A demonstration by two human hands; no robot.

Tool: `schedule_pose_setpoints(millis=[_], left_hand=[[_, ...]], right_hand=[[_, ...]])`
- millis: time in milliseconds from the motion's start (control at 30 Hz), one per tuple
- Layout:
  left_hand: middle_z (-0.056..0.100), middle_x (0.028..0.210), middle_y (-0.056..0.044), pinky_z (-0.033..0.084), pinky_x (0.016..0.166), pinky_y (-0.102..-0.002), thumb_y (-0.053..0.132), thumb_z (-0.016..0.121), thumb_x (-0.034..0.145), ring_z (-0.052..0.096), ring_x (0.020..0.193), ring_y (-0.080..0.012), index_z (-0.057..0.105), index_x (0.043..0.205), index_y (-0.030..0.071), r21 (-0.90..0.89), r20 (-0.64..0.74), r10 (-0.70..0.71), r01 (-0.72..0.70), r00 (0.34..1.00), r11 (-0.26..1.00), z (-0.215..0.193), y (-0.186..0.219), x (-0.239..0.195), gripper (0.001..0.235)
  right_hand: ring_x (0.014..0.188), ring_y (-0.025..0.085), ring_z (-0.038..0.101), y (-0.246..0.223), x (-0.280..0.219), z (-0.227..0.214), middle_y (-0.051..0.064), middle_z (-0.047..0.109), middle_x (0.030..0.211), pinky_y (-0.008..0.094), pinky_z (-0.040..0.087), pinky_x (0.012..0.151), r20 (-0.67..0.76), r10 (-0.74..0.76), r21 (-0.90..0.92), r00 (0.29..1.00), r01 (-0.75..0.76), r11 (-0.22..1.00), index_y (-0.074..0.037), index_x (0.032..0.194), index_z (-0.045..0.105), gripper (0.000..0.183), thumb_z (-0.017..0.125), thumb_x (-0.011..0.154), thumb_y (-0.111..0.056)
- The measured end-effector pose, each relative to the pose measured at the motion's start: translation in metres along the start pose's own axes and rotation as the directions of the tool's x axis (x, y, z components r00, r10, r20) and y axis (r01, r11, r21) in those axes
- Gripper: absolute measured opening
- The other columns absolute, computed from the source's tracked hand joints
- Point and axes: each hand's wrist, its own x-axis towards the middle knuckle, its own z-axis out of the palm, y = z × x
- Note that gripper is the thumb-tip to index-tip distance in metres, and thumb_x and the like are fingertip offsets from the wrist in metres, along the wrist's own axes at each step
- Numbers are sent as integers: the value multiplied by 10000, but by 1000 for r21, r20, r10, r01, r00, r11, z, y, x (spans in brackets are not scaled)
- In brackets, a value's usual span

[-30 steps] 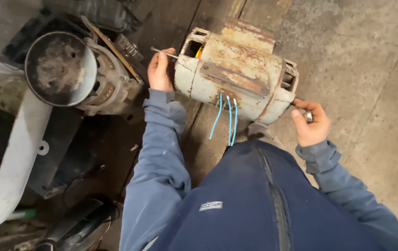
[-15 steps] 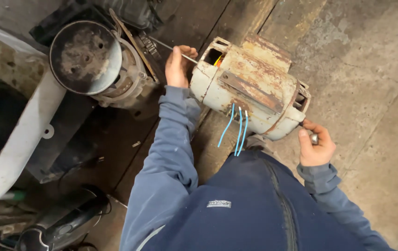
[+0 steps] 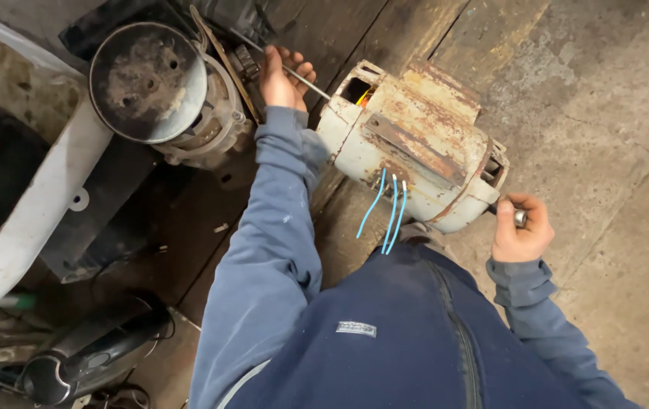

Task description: The person holds a rusty electric motor and uses a wrench to loosen and remove bolts from the motor housing. They rotate the motor to access different bolt locations, remove a bolt, and place it on the workbench while continuing to work on the motor.

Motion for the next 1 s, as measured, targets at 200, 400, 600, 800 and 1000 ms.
schedule_pose_setpoints(millis=[200,400,600,800,1000], left_hand=[[649,818,-19,558,630,-384,483,551,1018,625,684,-188,614,995,139,-55,-73,15,-19,997,998,-18,-8,24,351],[656,778,-31,534,591,-390,458,576,1014,606,635,-191,633,1002,131,-59,-34,41,-43,999,997,-19,-4,31,332],[644,751,-34,511,544,-385,453,576,1023,586,586,-179,636,987,123,-51,-94,119,-125,988,991,-25,8,36,337],[674,777,-63,543,564,-419,430,581,1027,635,623,-206,651,1020,90,27,-76,137,-136,988,990,-10,10,41,347],[709,798,-82,618,622,-441,447,551,1007,729,703,-251,644,1033,96,142,-88,110,-97,990,985,10,17,52,364]], right_hand=[[863,107,621,-8,10,0,86,721,1027,262,511,806,-12,-169,-80,986,167,983,20,1172,627,169,709,1078,-94],[701,188,651,-24,61,10,143,727,981,292,509,638,265,-488,-150,832,535,831,-19,1087,642,201,775,942,-61],[628,262,632,-25,101,17,132,675,765,359,501,612,408,-533,-134,742,626,768,-25,1009,680,218,811,838,-51],[665,275,679,-17,139,18,132,694,796,358,519,624,538,-528,20,657,616,787,-21,1027,670,242,822,853,-94],[695,172,664,10,168,18,96,688,811,307,523,665,554,-274,-31,786,349,937,-25,1117,685,211,760,955,-138]])
